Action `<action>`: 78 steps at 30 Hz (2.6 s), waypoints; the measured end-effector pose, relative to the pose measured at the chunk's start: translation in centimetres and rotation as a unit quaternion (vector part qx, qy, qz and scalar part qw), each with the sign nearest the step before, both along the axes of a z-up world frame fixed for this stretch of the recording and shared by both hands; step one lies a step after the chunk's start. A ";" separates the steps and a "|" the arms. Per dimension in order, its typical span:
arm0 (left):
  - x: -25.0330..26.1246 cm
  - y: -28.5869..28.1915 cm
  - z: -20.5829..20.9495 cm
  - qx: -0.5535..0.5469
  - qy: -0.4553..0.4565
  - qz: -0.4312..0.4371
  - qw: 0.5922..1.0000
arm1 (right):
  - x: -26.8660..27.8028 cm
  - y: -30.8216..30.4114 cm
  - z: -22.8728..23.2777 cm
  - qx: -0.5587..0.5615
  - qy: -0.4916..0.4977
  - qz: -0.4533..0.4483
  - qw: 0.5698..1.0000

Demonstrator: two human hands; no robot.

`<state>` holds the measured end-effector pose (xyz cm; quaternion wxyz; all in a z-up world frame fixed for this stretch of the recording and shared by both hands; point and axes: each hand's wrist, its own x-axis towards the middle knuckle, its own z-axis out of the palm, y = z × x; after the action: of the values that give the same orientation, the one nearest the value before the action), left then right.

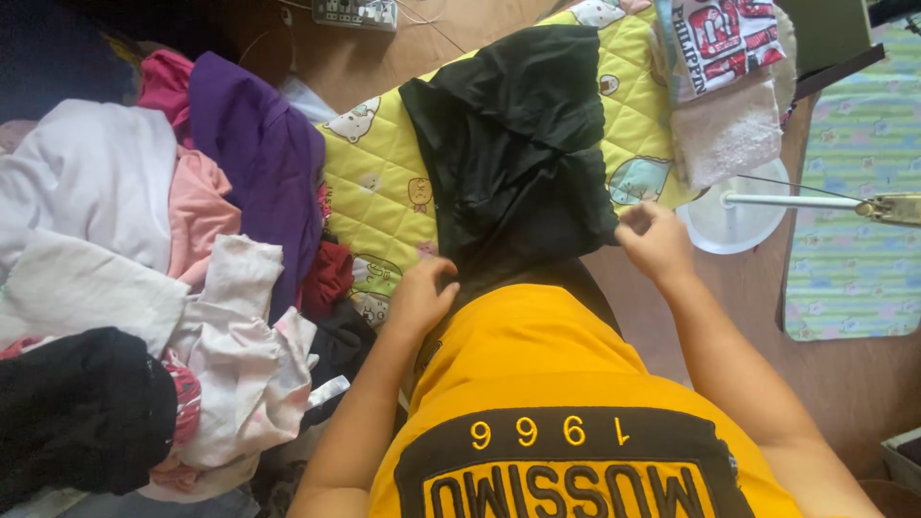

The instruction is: Folding various items of laundry including towels, shorts, and baby clothes on a mat on the floor.

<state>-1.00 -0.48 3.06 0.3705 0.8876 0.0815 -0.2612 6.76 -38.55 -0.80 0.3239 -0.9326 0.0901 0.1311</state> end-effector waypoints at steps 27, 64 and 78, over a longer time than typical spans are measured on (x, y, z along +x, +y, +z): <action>8.6 -0.1 -4.9 -0.063 -0.192 0.281 0.938 | 8.6 1.3 -0.8 0.060 -0.121 0.016 0.991; 20.8 5.3 -8.3 -0.125 -0.317 0.301 0.890 | 30.5 7.2 -7.6 0.317 -0.212 0.048 0.923; 5.5 -2.5 -3.5 -0.070 -0.256 -0.237 0.935 | 4.6 11.0 0.6 0.075 -0.199 0.407 0.888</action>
<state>4.50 -3.02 -0.40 0.3676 0.8897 -0.2470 -0.1107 11.36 -27.54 -0.20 0.3218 -0.8671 -0.3738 0.0693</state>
